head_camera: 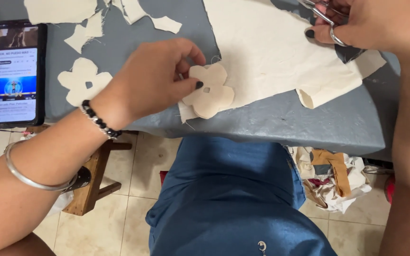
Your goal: Cutting out flower shapes from white fabric using scissors on a work table.
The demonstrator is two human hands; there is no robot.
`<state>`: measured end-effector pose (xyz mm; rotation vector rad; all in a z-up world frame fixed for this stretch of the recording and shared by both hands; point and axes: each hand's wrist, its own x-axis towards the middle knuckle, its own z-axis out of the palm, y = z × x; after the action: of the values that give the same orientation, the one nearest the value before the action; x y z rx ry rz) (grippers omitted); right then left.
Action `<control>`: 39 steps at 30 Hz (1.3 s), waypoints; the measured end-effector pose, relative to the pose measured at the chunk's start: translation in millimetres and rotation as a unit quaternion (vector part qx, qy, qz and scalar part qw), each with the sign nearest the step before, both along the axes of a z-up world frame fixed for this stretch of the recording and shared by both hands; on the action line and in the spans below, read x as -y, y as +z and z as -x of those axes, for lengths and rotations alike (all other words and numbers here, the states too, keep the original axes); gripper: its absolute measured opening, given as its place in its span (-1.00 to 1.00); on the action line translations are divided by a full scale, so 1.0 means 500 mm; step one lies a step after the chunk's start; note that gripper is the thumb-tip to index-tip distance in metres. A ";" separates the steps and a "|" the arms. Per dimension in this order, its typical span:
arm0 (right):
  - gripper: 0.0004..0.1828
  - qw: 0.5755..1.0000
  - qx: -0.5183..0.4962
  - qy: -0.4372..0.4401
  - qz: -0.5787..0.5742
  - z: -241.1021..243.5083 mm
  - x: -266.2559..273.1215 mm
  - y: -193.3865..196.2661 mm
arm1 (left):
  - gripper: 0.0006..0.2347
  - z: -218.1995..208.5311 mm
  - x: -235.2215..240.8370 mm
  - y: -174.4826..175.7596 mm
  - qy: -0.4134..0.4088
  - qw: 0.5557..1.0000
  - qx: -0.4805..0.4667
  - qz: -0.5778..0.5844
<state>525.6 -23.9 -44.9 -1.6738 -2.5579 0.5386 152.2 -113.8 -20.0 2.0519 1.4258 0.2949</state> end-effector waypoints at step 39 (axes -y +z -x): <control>-0.70 0.998 -0.068 -0.014 0.012 0.021 0.003 0.037 | -0.82 -0.074 -0.279 -0.097 0.030 0.991 0.026 -0.131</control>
<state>514.9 -25.3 -26.6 -1.6170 -2.4385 0.6586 188.9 25.8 -68.4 2.1922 1.4826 0.5839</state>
